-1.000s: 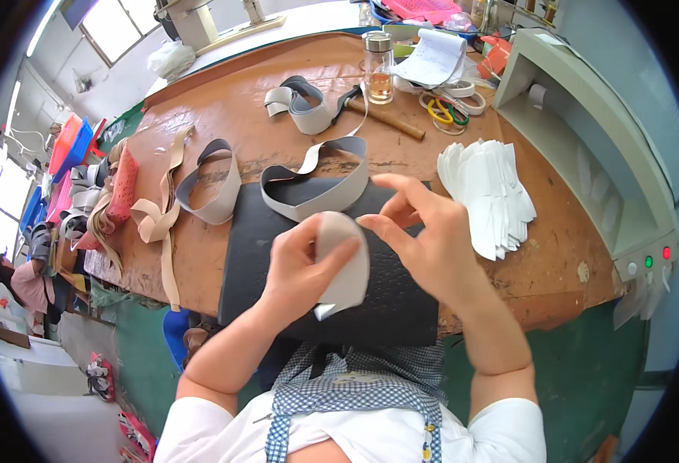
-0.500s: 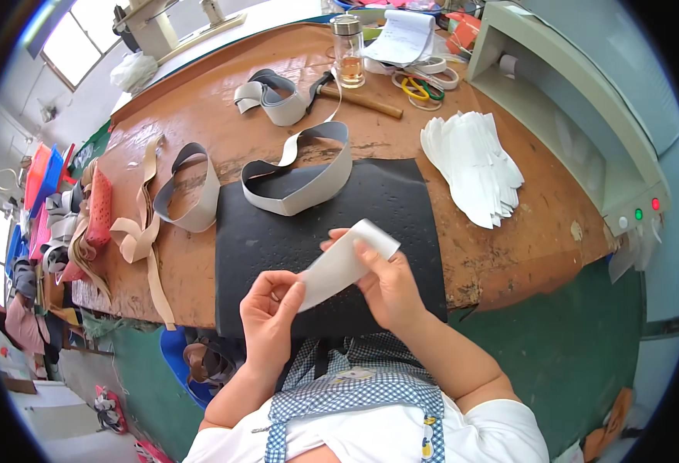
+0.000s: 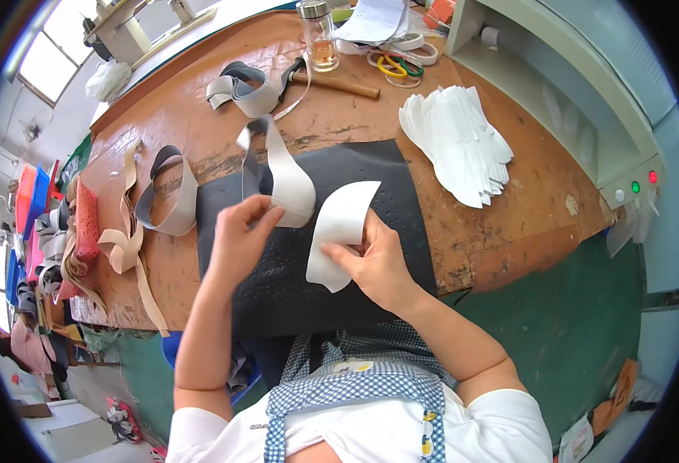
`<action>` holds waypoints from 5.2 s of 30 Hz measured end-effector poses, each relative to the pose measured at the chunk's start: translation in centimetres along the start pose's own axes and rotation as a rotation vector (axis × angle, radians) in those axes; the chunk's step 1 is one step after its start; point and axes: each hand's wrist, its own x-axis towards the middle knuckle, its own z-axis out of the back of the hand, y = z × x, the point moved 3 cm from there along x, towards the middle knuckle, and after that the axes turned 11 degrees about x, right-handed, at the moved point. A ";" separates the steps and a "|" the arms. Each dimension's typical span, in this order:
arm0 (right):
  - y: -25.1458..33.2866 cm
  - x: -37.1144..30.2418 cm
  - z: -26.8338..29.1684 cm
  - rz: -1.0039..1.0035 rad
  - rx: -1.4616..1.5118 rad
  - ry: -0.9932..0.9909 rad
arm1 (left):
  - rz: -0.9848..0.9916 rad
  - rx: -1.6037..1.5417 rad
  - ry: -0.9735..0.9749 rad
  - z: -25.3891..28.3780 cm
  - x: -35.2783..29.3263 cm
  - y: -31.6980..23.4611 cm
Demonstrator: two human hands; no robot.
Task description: Assembling and lining various shoe upper components at a workshop bench.
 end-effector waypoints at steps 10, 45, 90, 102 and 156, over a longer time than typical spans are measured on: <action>0.5 1.6 -0.9 0.074 -0.031 0.106 | 0.216 -0.561 0.146 -1.9 -4.0 -2.0; 1.6 4.0 -1.9 0.020 -0.303 0.096 | 0.390 -0.727 0.155 -1.2 -5.6 -0.6; -1.8 6.9 -1.0 0.015 -0.110 -0.033 | 0.370 -0.837 0.185 0.0 -7.1 0.1; -0.7 6.3 -0.8 -0.122 0.166 -0.011 | 0.348 -0.475 0.265 3.0 -6.2 -0.1; 1.7 5.3 -4.0 -0.356 0.242 0.458 | 0.206 -0.549 -0.421 1.5 -5.3 -4.9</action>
